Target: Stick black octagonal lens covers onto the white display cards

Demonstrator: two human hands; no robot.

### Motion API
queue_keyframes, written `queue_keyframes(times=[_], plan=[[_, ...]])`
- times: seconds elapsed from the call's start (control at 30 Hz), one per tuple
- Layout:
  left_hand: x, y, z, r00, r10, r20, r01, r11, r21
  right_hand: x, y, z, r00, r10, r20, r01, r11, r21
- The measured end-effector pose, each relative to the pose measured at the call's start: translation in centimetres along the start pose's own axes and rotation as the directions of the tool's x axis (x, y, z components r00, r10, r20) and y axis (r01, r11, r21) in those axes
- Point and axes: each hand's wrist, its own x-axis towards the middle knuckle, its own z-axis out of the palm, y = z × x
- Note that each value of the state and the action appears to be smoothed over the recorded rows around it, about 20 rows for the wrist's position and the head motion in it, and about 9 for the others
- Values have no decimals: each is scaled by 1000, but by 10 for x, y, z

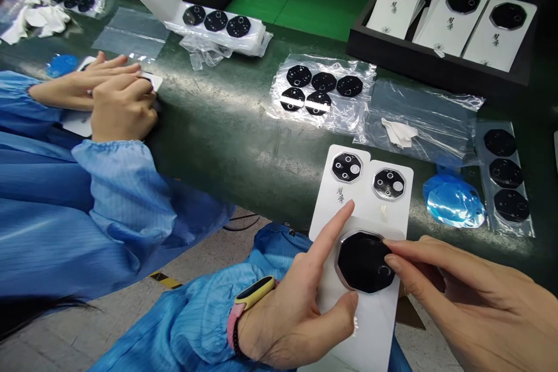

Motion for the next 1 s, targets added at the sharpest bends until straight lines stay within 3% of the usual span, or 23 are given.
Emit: queue_keyframes(times=[0.37,0.57,0.8,1.0], plan=[[0,-1,-1,1000,-24,-11,25,999,24,-1,0,1,1000,-28,13,28,1000,-14],[-3,-1,2,997,5,-72,0,998,69,-1,1,1,997,-71,7,71,994,-77],[-5,-3,1,998,46,-30,-45,998,42,-2,1,1,997,-69,29,71,992,-104],[-3,-2,1,998,31,-57,-27,997,74,-2,3,-1,981,-168,96,180,974,-139]])
